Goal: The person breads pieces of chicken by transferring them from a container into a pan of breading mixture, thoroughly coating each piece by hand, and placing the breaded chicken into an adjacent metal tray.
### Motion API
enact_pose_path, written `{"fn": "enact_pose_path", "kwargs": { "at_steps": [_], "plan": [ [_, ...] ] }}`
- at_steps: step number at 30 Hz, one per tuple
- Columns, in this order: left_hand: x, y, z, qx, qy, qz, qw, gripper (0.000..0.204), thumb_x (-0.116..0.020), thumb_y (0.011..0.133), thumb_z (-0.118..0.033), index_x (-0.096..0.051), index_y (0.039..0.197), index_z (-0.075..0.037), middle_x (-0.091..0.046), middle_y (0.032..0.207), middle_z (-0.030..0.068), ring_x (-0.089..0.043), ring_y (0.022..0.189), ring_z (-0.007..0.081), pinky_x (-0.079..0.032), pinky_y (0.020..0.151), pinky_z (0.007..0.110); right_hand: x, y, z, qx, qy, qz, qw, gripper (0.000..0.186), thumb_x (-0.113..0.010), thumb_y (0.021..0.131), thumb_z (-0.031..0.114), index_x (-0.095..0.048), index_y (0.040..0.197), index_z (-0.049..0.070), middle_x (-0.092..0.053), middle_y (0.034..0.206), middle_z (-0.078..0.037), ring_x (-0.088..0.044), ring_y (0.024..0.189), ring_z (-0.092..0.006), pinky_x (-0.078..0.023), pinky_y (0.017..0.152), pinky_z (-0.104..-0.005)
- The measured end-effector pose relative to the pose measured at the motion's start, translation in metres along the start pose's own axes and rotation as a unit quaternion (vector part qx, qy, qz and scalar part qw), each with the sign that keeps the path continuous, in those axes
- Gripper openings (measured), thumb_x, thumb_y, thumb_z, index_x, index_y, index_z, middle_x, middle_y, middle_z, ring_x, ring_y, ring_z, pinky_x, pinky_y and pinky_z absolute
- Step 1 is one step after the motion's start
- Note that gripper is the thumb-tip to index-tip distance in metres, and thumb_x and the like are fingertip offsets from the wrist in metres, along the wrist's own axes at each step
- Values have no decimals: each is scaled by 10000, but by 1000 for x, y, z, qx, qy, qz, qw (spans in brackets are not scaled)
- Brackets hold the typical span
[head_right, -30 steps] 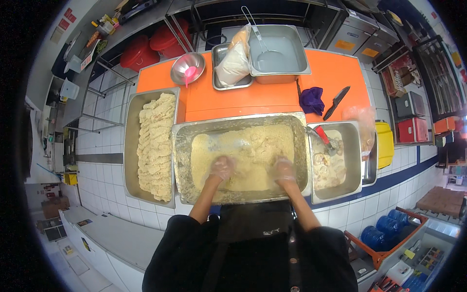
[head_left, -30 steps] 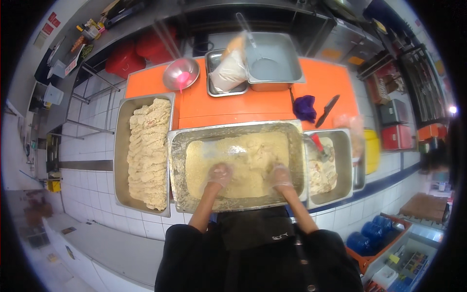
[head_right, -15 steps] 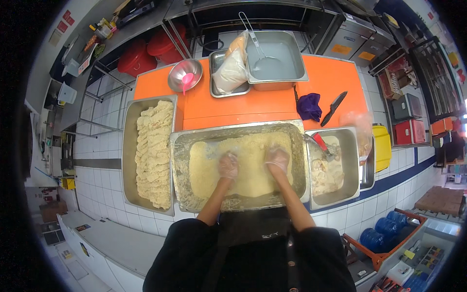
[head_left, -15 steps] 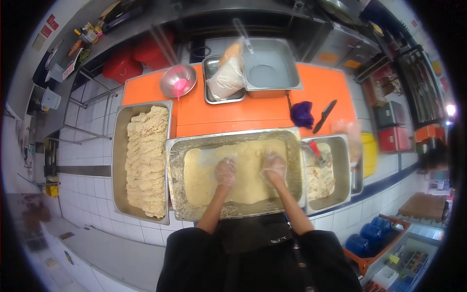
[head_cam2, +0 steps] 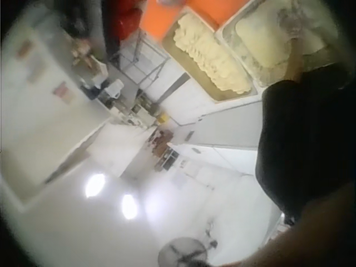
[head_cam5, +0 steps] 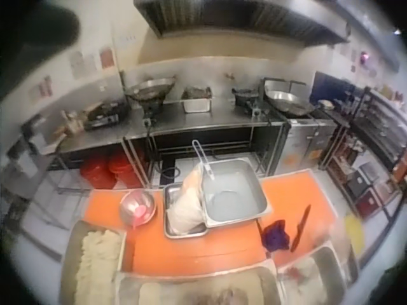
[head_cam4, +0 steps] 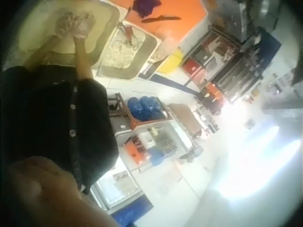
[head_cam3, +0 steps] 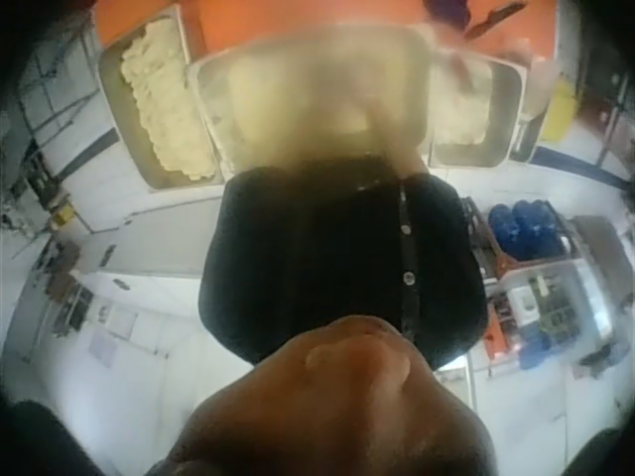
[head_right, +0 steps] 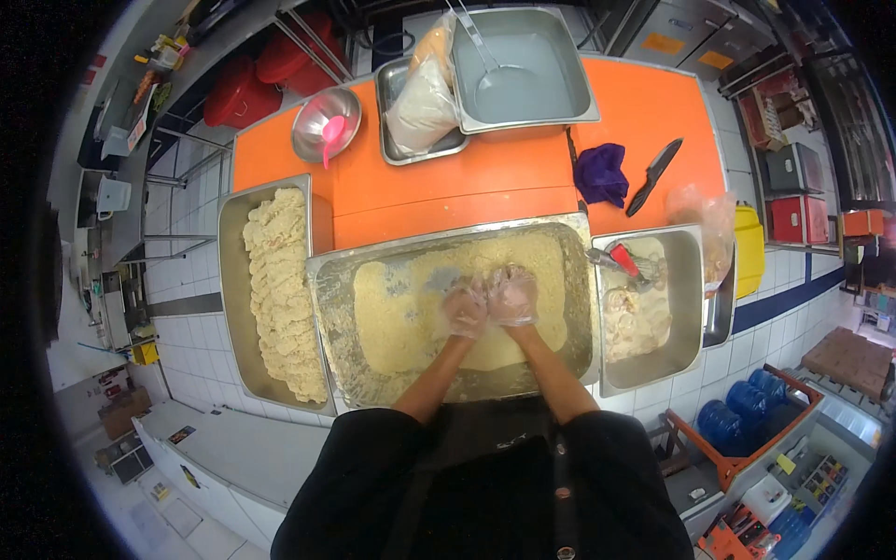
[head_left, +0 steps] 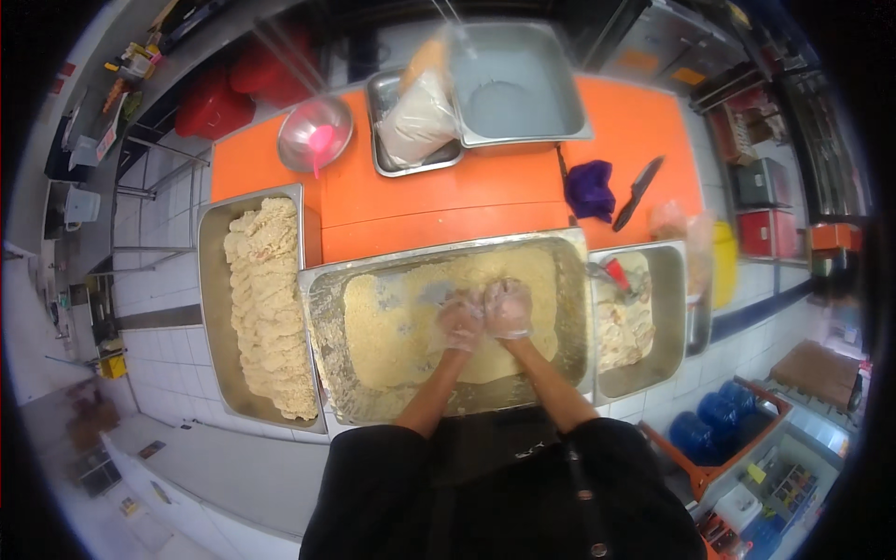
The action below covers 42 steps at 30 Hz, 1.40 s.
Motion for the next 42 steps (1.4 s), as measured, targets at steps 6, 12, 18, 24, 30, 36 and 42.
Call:
{"fn": "enact_pose_path", "kwargs": {
  "at_steps": [6, 12, 18, 24, 30, 36, 42],
  "plan": [
    [-36, 5, 2, -33, 4, -5, 999, 368, -509, 886, -247, -596, 1138, 7, -600, 1131, 231, -567, 1000, 412, -418, 924, 518, -7, -5, -17, -73, -38, 68, 994, 288, -545, 813, 256, -638, 949, 20, -636, 954, -218, -598, 861, -410, -439, 760, -548],
    [-115, 7, 56, 93, 36, -204, 974, 375, -529, 915, -221, -512, 1175, 48, -569, 1138, 235, -505, 1129, 381, -421, 940, 481, -12, 19, 2, -187, 85, 120, 971, 228, -526, 844, 181, -641, 950, 16, -649, 1003, -200, -618, 926, -341, -472, 826, -473],
    [-81, 4, 20, 165, -65, -206, 962, 335, -510, 935, -233, -523, 1094, 61, -546, 1082, 279, -515, 1050, 429, -387, 938, 535, -15, 4, -7, -157, 10, 161, 974, 349, -490, 884, 258, -629, 1077, 3, -626, 1126, -234, -589, 1065, -376, -395, 976, -526],
    [-10, -6, 9, 50, 50, 14, 997, 428, -466, 940, -296, -503, 1238, 10, -541, 1232, 245, -469, 1183, 428, -350, 1012, 539, -27, -26, -7, -161, -28, 87, 983, 425, -446, 902, 308, -606, 1167, 16, -581, 1220, -261, -528, 1151, -438, -278, 1046, -592],
    [-47, -7, 36, 49, 120, 28, 991, 434, -540, 864, -286, -551, 1198, -9, -583, 1204, 206, -477, 1205, 375, -361, 989, 531, -14, -9, 2, -123, -38, 72, 989, 366, -465, 885, 275, -623, 1098, 22, -603, 1145, -245, -543, 1072, -433, -338, 980, -568],
    [-53, -1, 29, -42, 117, -123, 985, 427, -489, 924, -338, -570, 1182, -8, -607, 1177, 188, -577, 1059, 335, -469, 851, 493, -17, -14, -3, -99, -71, 27, 992, 274, -528, 825, 240, -614, 997, 45, -591, 1040, -213, -535, 994, -404, -377, 894, -549],
    [0, -1, 33, 59, 1, 70, 996, 554, -480, 917, -493, -618, 1133, -3, -663, 1069, 201, -653, 905, 344, -516, 787, 441, 18, -9, -14, -61, 15, 133, 989, 309, -534, 842, 276, -617, 1032, 47, -623, 971, -211, -593, 939, -359, -447, 849, -474]
  ]
}}
Point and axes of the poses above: each hand's wrist, its own y-axis towards the middle knuckle, its own x-axis out of the back of the hand, z = x × y, the point moved 1 cm from there along y, towards the middle knuckle
